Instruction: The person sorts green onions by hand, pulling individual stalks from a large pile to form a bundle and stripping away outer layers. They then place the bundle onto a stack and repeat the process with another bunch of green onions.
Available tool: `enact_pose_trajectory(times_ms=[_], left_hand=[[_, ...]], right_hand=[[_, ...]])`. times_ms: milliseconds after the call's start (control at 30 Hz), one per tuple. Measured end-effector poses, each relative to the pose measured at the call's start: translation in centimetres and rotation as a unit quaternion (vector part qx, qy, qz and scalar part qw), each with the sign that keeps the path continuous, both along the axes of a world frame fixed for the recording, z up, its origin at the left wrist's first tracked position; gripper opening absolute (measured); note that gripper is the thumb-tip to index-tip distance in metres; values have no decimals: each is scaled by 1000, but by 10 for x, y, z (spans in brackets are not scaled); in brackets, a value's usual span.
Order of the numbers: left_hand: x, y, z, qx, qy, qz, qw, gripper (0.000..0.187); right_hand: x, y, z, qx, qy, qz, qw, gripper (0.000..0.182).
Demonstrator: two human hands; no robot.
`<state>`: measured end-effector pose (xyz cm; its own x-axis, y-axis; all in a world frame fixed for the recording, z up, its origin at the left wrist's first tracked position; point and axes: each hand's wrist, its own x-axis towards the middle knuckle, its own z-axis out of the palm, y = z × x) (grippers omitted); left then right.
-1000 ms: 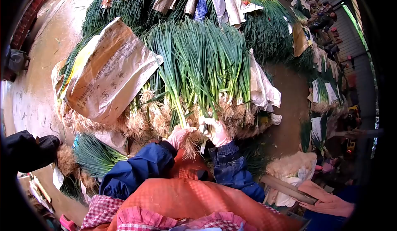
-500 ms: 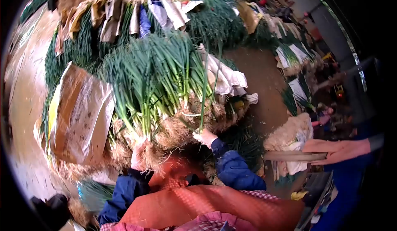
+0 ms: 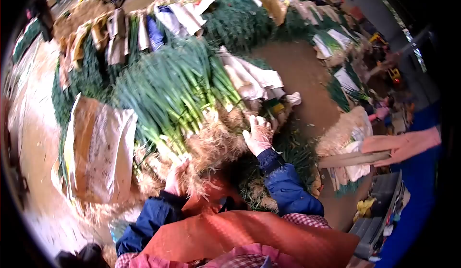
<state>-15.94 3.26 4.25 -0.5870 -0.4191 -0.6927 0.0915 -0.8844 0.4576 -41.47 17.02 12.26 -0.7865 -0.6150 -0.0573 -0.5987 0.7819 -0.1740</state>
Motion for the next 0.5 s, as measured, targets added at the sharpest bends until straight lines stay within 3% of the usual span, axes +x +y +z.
enact_pose_trajectory(times_ms=[33, 67, 100, 133, 200, 233, 300, 367, 400, 433, 500], left_hand=[[-9, 3, 50, 45, 27, -2, 999, 14], [-11, 5, 47, 51, 72, 2, 996, 14], [-15, 9, 61, 51, 79, -1, 996, 17], [-18, 14, 76, 58, 87, -12, 994, 16], [-6, 16, 81, 64, 93, -17, 993, 15], [4, 16, 71, 64, 95, -11, 993, 15], [21, 13, 52, 108, 113, 15, 988, 17], [38, 7, 30, 48, 108, 23, 993, 19], [40, 4, 25, 25, 87, 63, 994, 20], [45, 5, 24, 7, 51, 65, 997, 20], [52, 2, 51, 91, 73, 31, 993, 19]], right_hand=[[10, -10, -47, -144, -130, 92, 977, 55], [33, -35, -29, -149, -404, 70, 900, 52], [56, -59, -8, -132, -642, 37, 754, 51], [68, -74, -32, -186, -575, 157, 781, 42], [88, -97, -56, -221, -593, 155, 758, 27], [101, -99, -63, -231, -606, 86, 756, 20], [120, -86, -19, -371, -799, -107, 462, 17], [100, -61, -31, -305, -858, -136, 391, 19], [97, -62, -34, -341, -884, -88, 309, 24], [92, -65, -35, -307, -856, -141, 392, 26], [109, -94, -43, -223, -850, -73, 471, 28]])
